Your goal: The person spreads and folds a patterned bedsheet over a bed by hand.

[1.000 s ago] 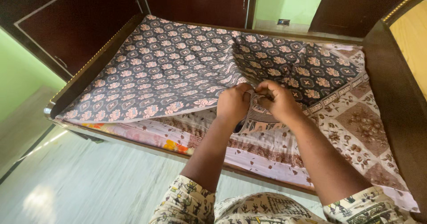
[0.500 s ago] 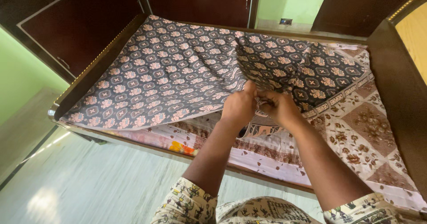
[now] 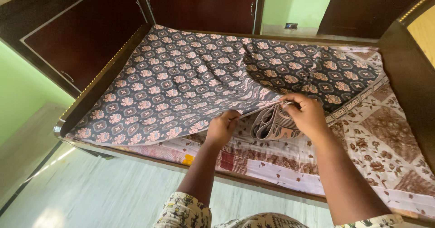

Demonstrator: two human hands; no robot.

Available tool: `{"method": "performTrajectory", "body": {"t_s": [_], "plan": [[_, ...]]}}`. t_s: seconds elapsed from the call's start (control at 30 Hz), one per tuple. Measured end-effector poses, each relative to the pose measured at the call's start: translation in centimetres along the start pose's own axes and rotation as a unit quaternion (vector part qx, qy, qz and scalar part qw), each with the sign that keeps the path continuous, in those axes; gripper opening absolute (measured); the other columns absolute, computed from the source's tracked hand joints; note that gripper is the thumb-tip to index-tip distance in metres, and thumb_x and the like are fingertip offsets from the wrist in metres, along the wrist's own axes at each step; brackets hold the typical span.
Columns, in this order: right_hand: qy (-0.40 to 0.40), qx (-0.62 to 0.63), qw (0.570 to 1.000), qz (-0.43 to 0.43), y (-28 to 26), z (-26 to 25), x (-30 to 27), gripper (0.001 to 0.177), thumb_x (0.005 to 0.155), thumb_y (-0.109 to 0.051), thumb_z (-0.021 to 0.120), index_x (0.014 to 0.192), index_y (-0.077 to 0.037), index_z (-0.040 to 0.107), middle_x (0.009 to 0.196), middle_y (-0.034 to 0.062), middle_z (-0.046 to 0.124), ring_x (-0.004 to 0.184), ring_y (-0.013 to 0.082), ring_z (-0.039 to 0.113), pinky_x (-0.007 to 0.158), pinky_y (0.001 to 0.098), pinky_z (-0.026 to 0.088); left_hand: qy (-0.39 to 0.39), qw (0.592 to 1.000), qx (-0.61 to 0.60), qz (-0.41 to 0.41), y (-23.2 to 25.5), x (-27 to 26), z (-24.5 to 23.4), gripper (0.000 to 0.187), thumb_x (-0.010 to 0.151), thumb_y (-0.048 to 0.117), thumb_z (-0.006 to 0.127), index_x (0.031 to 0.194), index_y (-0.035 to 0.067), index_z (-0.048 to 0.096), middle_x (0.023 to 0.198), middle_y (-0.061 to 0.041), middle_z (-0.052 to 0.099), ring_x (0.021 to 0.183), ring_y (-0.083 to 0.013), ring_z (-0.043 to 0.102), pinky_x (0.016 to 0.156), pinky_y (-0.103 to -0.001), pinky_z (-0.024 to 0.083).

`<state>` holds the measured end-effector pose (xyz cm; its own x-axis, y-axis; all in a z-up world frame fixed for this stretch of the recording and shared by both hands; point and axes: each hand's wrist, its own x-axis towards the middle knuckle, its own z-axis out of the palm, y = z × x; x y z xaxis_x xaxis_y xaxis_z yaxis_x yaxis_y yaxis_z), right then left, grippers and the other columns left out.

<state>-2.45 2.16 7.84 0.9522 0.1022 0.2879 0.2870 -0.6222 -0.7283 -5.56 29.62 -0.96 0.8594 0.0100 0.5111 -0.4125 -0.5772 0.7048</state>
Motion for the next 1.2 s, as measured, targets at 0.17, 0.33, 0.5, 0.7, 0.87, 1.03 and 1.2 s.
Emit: {"method": "performTrajectory", "body": {"t_s": [0.17,0.33,0.5,0.7,0.87,1.03,1.2], "plan": [[0.030,0.086,0.996,-0.019,0.9,-0.8,-0.6,0.021,0.094,-0.009,0.073,0.114,-0.013,0.077,0.085,-0.0021,0.073,0.066,0.0011,0.055,0.056,0.0200,0.042,0.004,0.991,0.118,-0.059,-4.2,-1.6,-0.7,0.020,0.090,0.015,0.068,0.109,0.018,0.073,0.101,-0.015,0.073,0.089,-0.0395,0.071,0.079,-0.049,0.057],[0.035,0.087,0.996,0.005,1.4,-1.8,-0.9,0.021,0.094,-0.008,0.074,0.115,-0.012,0.078,0.087,-0.0011,0.072,0.069,0.0032,0.053,0.060,0.0208,0.042,0.039,0.985,0.151,-0.077,-6.4,-2.6,-2.2,0.018,0.088,0.015,0.068,0.104,0.017,0.074,0.099,-0.014,0.074,0.088,-0.0392,0.070,0.077,-0.049,0.056],[0.000,0.139,0.990,-0.038,2.8,-2.6,-0.6,0.021,0.093,-0.006,0.071,0.113,-0.011,0.076,0.098,-0.0034,0.076,0.084,0.0014,0.063,0.074,0.0189,0.049,0.097,0.986,0.119,-0.067,-6.1,-2.2,-2.7,0.016,0.090,0.016,0.066,0.102,0.018,0.076,0.097,-0.012,0.075,0.085,-0.0366,0.072,0.076,-0.047,0.057],[-0.049,0.087,0.994,0.053,3.1,-2.7,1.4,0.022,0.092,-0.008,0.074,0.113,-0.013,0.077,0.097,0.0004,0.078,0.084,0.0083,0.066,0.074,0.0258,0.051,0.140,0.980,0.127,-0.057,-4.4,1.0,-2.9,0.018,0.089,0.015,0.065,0.102,0.017,0.077,0.095,-0.014,0.076,0.084,-0.0368,0.071,0.077,-0.046,0.057],[-0.130,0.127,0.982,-0.045,2.2,-0.1,3.8,0.025,0.088,-0.006,0.072,0.111,-0.013,0.076,0.105,-0.0018,0.078,0.093,0.0075,0.068,0.079,0.0268,0.054,0.153,0.981,0.114,-0.018,-0.8,3.9,-2.8,0.019,0.087,0.012,0.064,0.100,0.014,0.077,0.094,-0.014,0.076,0.084,-0.0356,0.072,0.078,-0.045,0.057],[-0.156,0.109,0.977,-0.092,0.9,2.9,5.7,0.023,0.087,-0.003,0.075,0.109,-0.010,0.076,0.102,0.0021,0.077,0.088,0.0108,0.068,0.076,0.0284,0.054,0.092,0.994,0.062,-0.010,4.0,7.1,-0.9,0.022,0.088,0.010,0.063,0.104,0.013,0.078,0.088,-0.015,0.075,0.072,-0.0326,0.072,0.070,-0.042,0.058],[-0.205,0.156,0.964,-0.062,2.5,5.0,7.8,0.026,0.087,0.002,0.073,0.113,-0.004,0.073,0.096,0.0055,0.078,0.083,0.0096,0.068,0.071,0.0252,0.055,0.068,0.997,0.009,-0.024,8.2,9.4,1.3,0.026,0.087,0.009,0.062,0.107,0.014,0.078,0.078,-0.016,0.072,0.063,-0.0304,0.071,0.064,-0.041,0.056]]}}
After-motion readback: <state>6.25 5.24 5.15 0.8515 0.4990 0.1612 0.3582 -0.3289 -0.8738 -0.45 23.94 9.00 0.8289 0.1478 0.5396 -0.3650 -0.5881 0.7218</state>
